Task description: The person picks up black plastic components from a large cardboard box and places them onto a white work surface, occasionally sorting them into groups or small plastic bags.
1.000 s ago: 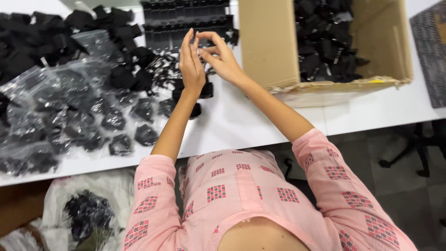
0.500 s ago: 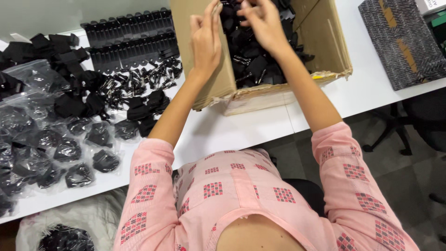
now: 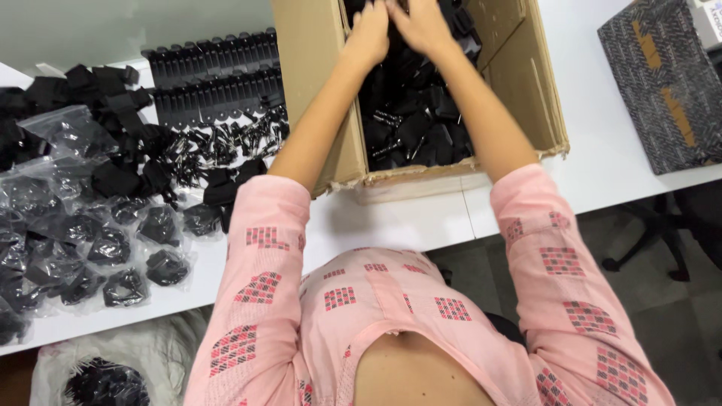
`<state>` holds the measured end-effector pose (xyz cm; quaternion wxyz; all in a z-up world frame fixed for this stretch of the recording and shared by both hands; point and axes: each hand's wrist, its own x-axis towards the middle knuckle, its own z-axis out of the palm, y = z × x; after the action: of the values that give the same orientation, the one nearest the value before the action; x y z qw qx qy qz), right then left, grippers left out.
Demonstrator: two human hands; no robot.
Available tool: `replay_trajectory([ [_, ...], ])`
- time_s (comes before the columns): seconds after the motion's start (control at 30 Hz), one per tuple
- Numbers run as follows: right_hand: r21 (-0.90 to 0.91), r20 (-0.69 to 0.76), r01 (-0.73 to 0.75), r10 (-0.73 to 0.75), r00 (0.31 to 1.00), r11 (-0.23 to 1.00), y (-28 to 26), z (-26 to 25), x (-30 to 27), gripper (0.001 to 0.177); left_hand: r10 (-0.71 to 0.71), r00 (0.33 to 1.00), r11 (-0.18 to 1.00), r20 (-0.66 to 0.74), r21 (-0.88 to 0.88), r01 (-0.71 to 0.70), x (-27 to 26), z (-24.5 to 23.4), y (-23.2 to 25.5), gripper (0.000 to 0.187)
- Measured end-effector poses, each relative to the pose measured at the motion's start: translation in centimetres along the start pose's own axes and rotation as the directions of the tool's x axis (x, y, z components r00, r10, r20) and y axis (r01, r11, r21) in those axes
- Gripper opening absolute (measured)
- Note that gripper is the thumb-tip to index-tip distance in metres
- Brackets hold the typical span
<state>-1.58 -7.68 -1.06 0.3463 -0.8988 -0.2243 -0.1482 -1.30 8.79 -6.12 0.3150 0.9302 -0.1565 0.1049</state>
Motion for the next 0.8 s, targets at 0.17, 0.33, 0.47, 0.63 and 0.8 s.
replay_trajectory([
  [0.17,-0.188,0.293,0.085,-0.027,0.956,0.978,-0.2,-0.1,-2.9,0.056,-0.071,0.952,0.990,0.299,0.134,0.032,-1.9,0.2,-0.1,0.059],
  [0.33,-0.297,0.396,0.133,-0.005,0.918,0.945,0.0,0.5,-2.2,0.083,-0.105,0.939,0.980,0.328,0.193,0.042,-2.5,-1.7,1.7,0.055],
  [0.47,-0.349,0.391,0.088,0.059,0.919,0.933,0.8,1.4,-2.6,0.088,-0.094,0.931,0.983,0.352,0.179,0.032,-2.6,-2.2,2.2,0.057],
  [0.63,-0.319,0.409,0.071,0.069,0.910,0.945,0.1,1.4,-2.7,0.090,-0.082,0.938,0.984,0.338,0.177,0.022,-2.8,-2.1,2.2,0.060],
  [0.8,-0.280,0.248,0.067,0.005,0.969,0.958,0.3,2.4,-3.0,0.088,-0.101,0.935,0.989,0.339,0.136,0.058,-2.9,-2.8,3.1,0.070],
])
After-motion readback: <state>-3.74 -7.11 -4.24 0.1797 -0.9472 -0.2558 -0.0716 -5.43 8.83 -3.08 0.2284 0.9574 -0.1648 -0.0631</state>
